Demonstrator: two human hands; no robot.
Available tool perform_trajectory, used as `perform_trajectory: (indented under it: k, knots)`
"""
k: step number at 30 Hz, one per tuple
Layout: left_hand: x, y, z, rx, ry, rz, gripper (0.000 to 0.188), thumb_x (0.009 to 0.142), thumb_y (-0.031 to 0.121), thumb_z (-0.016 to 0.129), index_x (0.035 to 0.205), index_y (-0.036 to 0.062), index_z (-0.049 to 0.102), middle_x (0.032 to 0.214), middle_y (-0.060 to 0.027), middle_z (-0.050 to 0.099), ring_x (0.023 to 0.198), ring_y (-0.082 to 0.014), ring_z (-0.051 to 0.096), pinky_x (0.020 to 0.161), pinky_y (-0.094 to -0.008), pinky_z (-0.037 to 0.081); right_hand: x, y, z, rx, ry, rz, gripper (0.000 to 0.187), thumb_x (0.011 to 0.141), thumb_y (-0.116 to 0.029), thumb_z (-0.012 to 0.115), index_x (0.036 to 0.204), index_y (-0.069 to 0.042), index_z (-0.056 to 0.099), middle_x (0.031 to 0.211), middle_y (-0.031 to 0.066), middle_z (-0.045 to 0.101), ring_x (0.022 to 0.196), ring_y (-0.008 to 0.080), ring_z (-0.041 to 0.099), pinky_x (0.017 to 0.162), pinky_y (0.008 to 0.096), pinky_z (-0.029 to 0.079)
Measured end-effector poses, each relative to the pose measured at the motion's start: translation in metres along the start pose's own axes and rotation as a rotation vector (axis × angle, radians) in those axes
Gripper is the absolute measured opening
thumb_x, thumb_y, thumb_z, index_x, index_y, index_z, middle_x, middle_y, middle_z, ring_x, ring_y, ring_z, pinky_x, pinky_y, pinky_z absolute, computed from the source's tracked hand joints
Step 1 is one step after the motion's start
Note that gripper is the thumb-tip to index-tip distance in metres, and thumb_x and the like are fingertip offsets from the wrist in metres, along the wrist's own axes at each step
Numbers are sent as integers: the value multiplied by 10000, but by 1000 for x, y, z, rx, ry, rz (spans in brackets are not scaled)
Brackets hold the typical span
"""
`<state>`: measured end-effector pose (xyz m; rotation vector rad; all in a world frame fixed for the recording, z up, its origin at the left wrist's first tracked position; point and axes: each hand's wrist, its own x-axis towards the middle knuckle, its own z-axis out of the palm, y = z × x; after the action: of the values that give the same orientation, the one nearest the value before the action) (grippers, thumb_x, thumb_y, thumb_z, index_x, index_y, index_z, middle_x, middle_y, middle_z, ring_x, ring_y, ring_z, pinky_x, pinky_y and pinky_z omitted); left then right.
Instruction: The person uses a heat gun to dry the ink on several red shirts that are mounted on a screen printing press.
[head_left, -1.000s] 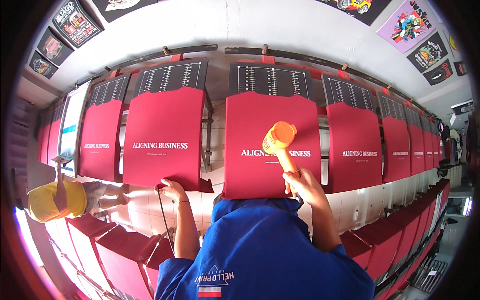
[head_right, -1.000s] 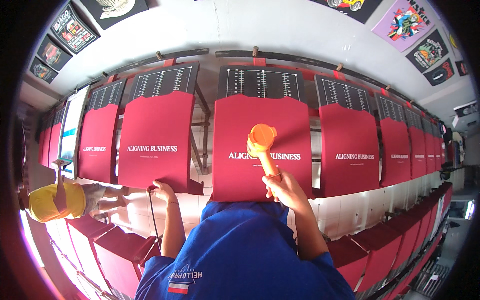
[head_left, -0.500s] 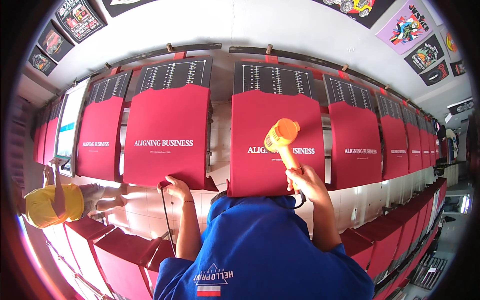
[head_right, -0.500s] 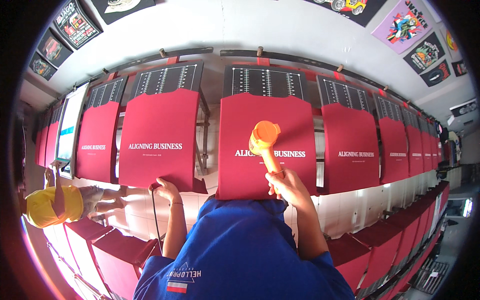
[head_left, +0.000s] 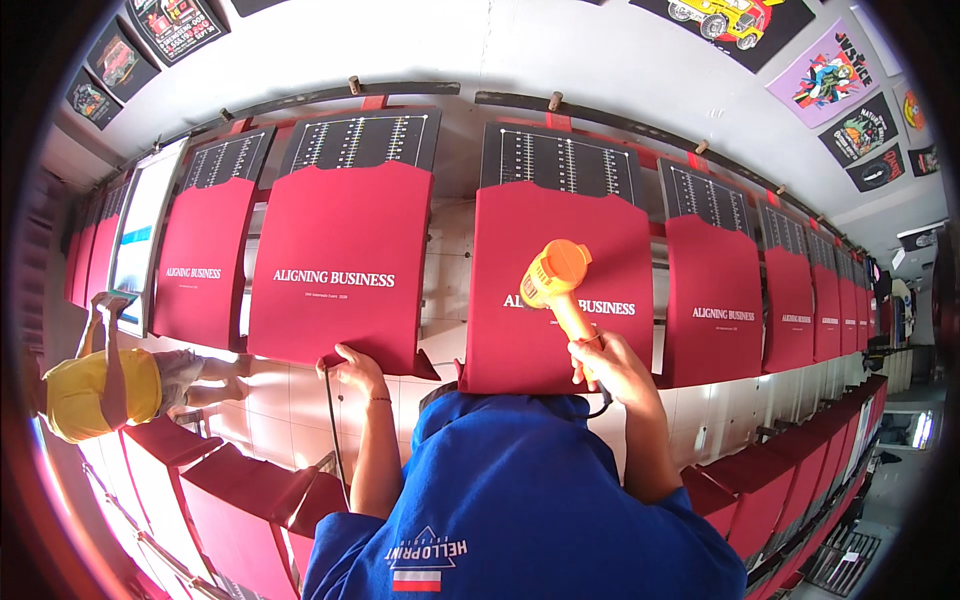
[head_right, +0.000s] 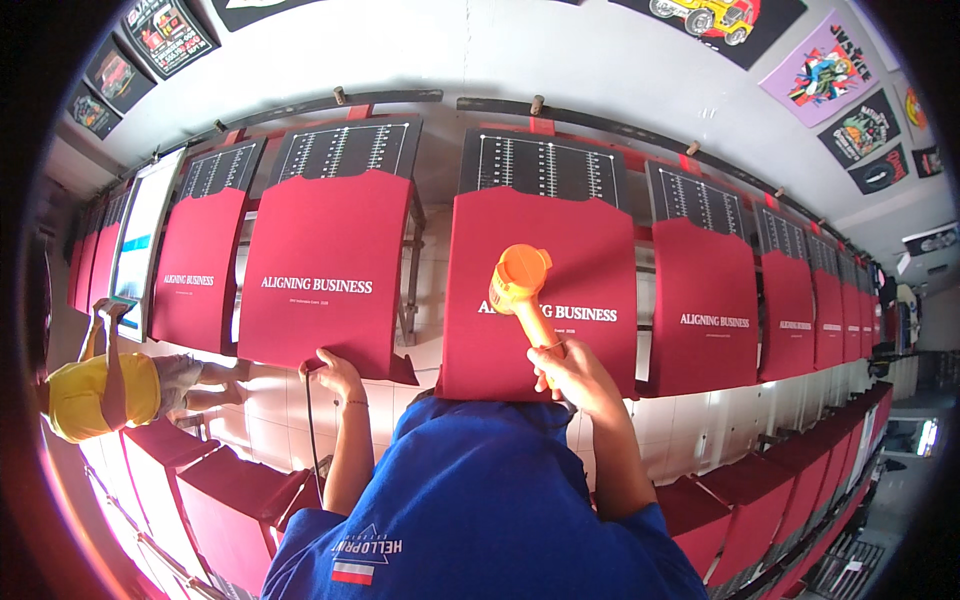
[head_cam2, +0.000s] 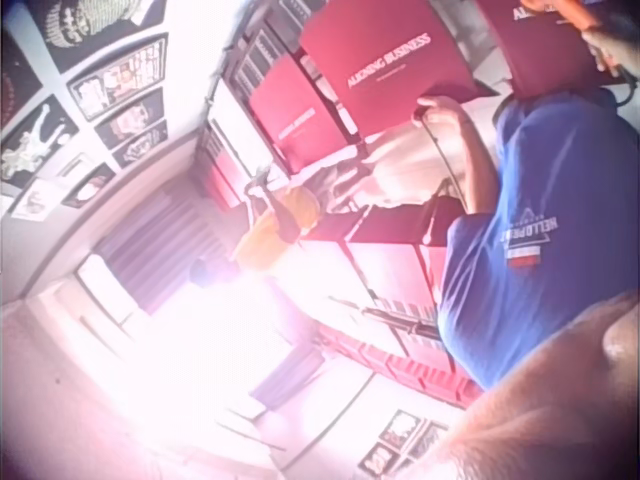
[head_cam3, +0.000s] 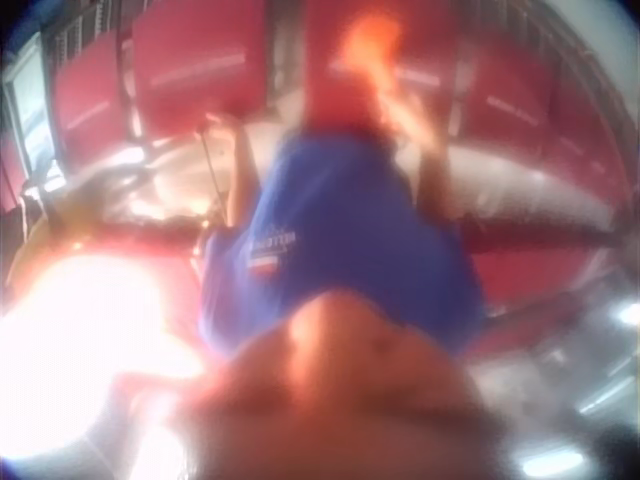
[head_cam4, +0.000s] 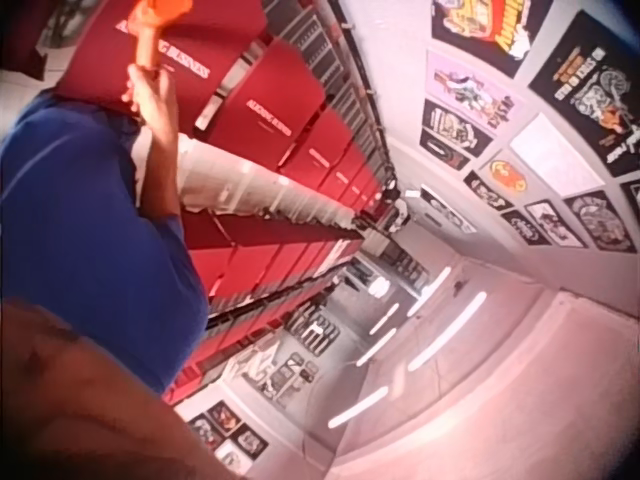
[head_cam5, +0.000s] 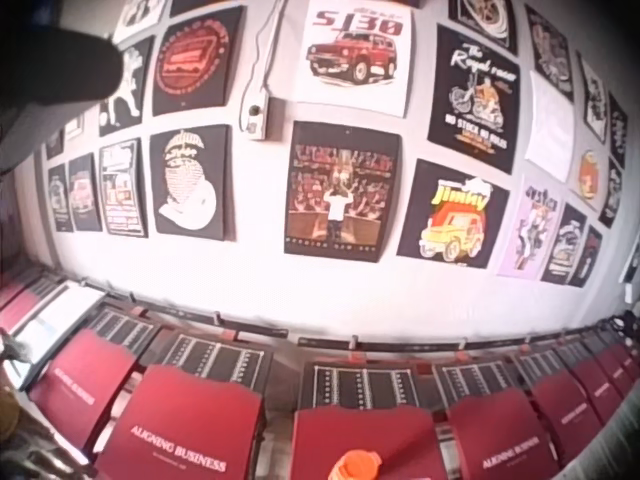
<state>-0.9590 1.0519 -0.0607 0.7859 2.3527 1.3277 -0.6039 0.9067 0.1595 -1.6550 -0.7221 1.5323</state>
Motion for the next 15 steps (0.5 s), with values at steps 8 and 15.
perform_trajectory:
  k: [8,15]
  knots:
    - [13,-32,9,49,101,145,589,959,318,577,1330,-15,264,1241,-310,416,1080,-427,512,914,-499,428,1,-14,4,25,-14,31,293,934,-302,639,960,-24,551,756,28,563,604,93,601,451,220,446]
    - [8,-17,2,64,48,59,599,959,314,583,1331,-24,258,1249,-304,409,1065,-405,518,919,-477,429,9,-9,7,-7,-43,7,333,925,-334,651,944,-17,550,754,33,572,603,93,602,446,224,451]
